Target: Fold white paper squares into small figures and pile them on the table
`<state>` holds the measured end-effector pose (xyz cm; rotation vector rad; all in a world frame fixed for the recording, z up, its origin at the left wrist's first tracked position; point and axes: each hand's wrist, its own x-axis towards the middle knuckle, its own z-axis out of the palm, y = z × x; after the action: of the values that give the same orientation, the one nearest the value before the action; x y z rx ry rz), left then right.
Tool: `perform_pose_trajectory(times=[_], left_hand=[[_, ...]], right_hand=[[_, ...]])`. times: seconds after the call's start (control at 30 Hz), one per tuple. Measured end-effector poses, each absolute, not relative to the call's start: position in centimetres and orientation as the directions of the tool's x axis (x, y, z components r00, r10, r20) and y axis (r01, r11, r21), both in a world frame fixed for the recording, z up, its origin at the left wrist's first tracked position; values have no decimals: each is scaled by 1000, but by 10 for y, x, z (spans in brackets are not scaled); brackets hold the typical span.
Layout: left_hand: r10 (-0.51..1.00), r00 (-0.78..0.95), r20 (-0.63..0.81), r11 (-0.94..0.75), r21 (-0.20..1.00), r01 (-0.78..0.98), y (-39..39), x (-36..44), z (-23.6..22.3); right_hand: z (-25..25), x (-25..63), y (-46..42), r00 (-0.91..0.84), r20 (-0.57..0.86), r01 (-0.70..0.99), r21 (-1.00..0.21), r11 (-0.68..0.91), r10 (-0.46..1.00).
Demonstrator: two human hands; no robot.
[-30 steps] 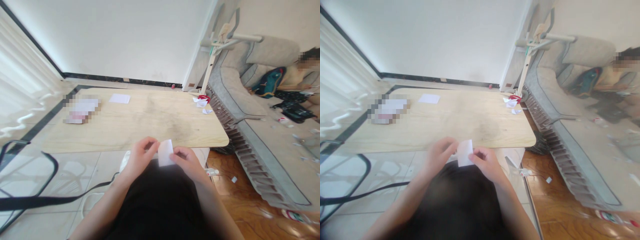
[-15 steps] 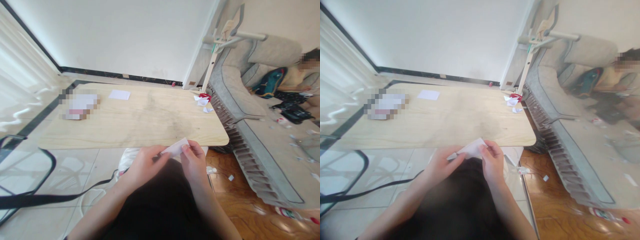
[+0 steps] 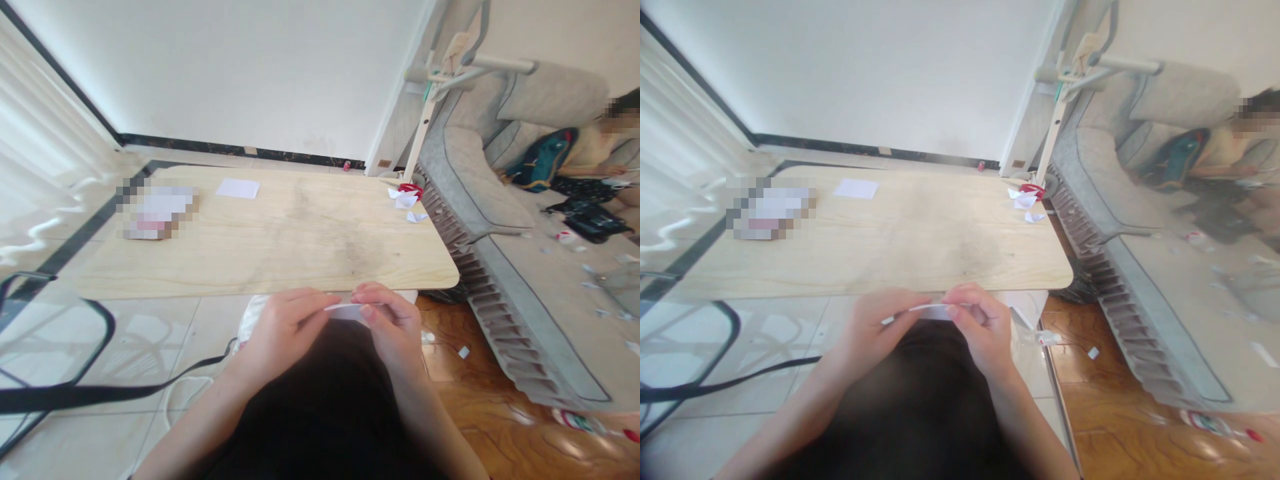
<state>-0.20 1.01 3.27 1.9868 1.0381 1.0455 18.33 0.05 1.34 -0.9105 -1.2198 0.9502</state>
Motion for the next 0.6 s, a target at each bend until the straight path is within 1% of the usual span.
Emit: perform_pose_trajectory(times=[0.17,0.47,0.6], left_hand=[[903,323,285,-387,866,316,7,3,33],[889,272,369,-441,849,291,7,7,36],[892,239,384,-442,849,287,7,6,36]], right_hand=[[13,182,0,80,289,-143,-944,298,954],[12,182,-1,59,257,-117,-958,262,965],[15,184,-1,-34,167,-65,-984,164,985]])
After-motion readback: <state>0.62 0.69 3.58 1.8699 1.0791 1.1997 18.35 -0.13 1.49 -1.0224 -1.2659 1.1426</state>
